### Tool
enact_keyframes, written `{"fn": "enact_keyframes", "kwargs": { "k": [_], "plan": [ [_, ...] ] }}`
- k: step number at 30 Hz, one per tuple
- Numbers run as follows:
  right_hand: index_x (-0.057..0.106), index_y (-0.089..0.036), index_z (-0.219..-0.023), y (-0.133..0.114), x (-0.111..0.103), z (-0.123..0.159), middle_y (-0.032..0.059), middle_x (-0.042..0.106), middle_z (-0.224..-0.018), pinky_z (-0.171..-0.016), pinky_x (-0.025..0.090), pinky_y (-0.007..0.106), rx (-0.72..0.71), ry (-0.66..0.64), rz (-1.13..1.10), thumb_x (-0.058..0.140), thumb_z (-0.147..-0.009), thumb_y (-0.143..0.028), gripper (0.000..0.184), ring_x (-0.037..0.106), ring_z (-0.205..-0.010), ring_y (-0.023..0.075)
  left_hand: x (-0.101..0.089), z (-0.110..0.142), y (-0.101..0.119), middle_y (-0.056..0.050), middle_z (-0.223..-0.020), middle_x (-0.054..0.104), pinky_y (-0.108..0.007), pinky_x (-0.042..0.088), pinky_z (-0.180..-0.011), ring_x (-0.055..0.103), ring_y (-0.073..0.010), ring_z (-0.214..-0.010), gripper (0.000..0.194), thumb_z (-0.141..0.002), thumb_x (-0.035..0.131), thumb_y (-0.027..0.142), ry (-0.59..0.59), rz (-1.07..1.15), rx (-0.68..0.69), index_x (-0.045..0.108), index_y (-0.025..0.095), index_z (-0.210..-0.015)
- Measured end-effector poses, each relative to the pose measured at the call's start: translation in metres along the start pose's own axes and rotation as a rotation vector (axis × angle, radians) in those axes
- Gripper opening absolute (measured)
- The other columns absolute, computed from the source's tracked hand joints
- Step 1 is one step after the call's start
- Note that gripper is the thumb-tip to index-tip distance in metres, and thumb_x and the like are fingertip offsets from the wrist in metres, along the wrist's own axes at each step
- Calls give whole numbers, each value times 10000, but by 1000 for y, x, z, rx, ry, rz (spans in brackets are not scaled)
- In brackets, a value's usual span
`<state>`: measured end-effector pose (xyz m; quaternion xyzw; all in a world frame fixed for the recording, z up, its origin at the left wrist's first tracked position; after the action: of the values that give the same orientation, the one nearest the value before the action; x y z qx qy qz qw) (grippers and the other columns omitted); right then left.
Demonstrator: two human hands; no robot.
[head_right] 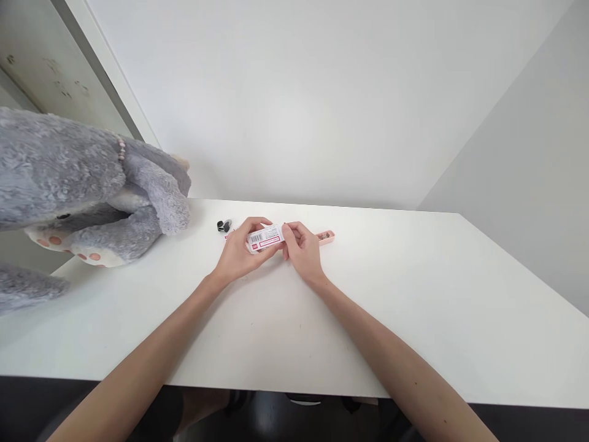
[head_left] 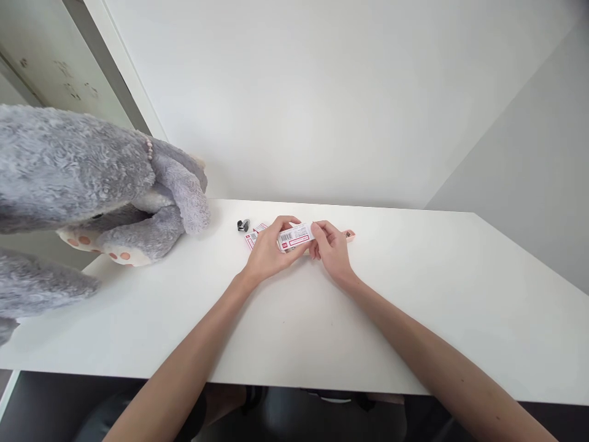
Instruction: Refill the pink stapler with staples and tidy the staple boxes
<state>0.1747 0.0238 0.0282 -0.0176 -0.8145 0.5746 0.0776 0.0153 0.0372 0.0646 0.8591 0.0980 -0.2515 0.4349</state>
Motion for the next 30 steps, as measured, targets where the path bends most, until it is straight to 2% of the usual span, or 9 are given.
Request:
{"fn": "enact_keyframes", "kwargs": {
  "k": [4, 7, 10, 13, 15, 19, 30],
  "plan": [
    [608, -226, -830, 5, -2, -3, -41, 574, -508, -442, 367, 260, 85, 3, -89, 670, -933, -598, 391, 497, -416, 120, -1, -2, 0, -31, -1030, 737, -263, 530, -702, 685, -151, -820, 449, -787, 857, 447, 27, 178, -42, 673, 222, -1130],
    [596, -218, -792, 10, 1, -6, -23, 606, -560, -413, 356, 256, 163, -65, -220, 689, -912, -548, 364, 533, -416, 126, -2, -5, -3, -54, -1072, 742, -272, 561, -733, 698, -170, -882, 503, -738, 900, 446, 25, 343, -131, 687, 210, -1128],
    [626, -205, -820, 13, 6, -7, -6, 649, -665, -400, 348, 250, 248, -171, -361, 703, -879, -513, 324, 554, -448, 120, 1, -7, -9, -50, -981, 749, -258, 541, -646, 680, -164, -806, 561, -700, 923, 457, -33, 494, -240, 698, 199, -1145],
    [693, -197, -962, 14, 10, -6, 7, 682, -794, -392, 334, 239, 333, -291, -450, 717, -856, -501, 323, 546, -502, 105, 4, -8, -12, -29, -882, 728, -244, 480, -560, 609, -125, -678, 545, -694, 926, 474, -107, 580, -264, 716, 187, -1108],
    [707, -199, -1012, 13, 11, -5, 9, 679, -798, -382, 315, 240, 360, -346, -450, 727, -854, -504, 344, 514, -509, 102, 4, -9, -12, -16, -833, 700, -245, 465, -553, 569, -108, -640, 499, -730, 907, 483, -125, 613, -239, 722, 179, -1081],
    [681, -211, -962, 14, 10, -3, 9, 679, -765, -381, 308, 244, 389, -387, -401, 747, -861, -509, 322, 458, -473, 92, 3, -8, -10, -11, -801, 675, -262, 466, -578, 520, -90, -593, 453, -813, 847, 509, -116, 648, -198, 725, 165, -1083],
    [665, -194, -1007, 15, 11, 0, 22, 713, -837, -413, 408, 224, 398, -438, -391, 765, -890, -468, 314, 528, -474, 80, 5, -7, -5, -3, -764, 655, -270, 451, -583, 501, -90, -577, 484, -834, 813, 568, -134, 643, -207, 695, 161, -1066]
  ]
}}
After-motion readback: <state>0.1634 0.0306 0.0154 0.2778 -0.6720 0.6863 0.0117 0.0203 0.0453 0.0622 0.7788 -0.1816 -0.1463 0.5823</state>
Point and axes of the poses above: each hand's wrist, its own z-axis away from the middle knuckle, its own x-axis out of the palm, y = z × x, the point moved 6 cm from there along -z, towards the middle knuckle
